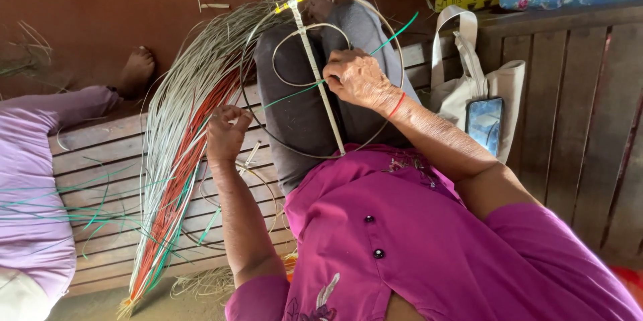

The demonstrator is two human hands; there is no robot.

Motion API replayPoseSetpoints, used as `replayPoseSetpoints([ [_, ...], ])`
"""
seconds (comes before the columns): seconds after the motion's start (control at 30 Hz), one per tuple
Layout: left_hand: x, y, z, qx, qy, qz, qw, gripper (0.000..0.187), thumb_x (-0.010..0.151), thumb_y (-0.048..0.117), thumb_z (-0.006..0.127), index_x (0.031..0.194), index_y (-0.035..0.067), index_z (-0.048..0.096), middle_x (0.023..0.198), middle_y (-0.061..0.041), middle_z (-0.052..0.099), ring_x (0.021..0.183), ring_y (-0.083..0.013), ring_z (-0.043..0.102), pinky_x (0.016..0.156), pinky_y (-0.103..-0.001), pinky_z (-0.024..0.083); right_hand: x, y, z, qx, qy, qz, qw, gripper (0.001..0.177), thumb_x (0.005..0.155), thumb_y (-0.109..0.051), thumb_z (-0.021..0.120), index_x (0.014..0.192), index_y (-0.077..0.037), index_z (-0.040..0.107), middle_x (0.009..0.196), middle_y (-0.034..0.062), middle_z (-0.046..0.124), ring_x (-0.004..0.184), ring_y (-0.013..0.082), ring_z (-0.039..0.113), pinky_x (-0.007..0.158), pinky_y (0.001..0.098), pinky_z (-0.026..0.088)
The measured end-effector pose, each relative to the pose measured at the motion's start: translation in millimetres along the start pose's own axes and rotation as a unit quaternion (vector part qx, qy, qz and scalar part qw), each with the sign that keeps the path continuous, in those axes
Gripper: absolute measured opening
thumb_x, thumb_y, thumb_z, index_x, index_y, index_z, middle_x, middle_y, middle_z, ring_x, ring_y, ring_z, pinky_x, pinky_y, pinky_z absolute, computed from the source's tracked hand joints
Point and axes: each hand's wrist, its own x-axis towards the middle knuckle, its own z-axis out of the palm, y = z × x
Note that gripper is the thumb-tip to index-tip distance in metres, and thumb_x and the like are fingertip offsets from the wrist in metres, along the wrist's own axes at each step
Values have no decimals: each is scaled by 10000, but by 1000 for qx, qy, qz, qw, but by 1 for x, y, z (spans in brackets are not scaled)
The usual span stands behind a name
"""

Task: Weaving and tying thin wooden and plastic strips to assemble a circular frame for a craft project.

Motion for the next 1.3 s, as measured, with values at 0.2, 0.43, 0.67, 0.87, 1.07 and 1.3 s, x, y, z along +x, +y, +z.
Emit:
replayPoseSetpoints([
  [0.2,-3,7,-3,3,0,19,1000,219,857,325,776,938,123,794,1063,-121,668,985,-318,663,892,-409,530,1,-5,-8,44,3,6,999,89,844,-207,753,778,-222,695,882,-17,665,827,247,693,797,378,544],
  [0.43,-1,1,0,4,0,31,1000,225,863,330,774,931,116,791,1068,-137,670,1009,-320,663,903,-408,530,-2,-12,-12,34,23,4,999,96,863,-215,767,804,-232,694,924,-33,663,870,219,701,817,354,542],
  [0.67,0,-1,2,-3,15,42,999,215,862,320,777,939,120,795,1053,-118,664,986,-295,667,874,-394,525,-6,-9,-1,-3,83,-22,996,90,837,-254,759,807,-280,678,882,-70,643,782,181,689,727,324,498],
  [0.87,3,-16,12,29,85,129,988,152,876,236,779,936,96,789,1040,-131,653,995,-338,674,871,-413,535,-3,-14,-8,-2,102,-32,994,98,805,-236,777,805,-275,687,903,-65,663,785,192,699,722,334,513],
  [1.07,-7,48,26,70,207,308,926,65,852,135,783,896,117,739,1061,-81,613,1009,-294,626,958,-412,471,-7,-13,-69,-18,134,-38,990,122,835,-196,782,824,-280,694,967,-47,698,865,209,720,783,332,549],
  [1.3,-7,108,95,58,136,381,913,80,875,153,776,891,115,708,980,-83,575,911,-291,607,878,-459,414,-38,16,-150,-118,76,1,990,125,885,-46,761,873,-170,766,1011,-21,698,823,185,682,716,323,534],
])
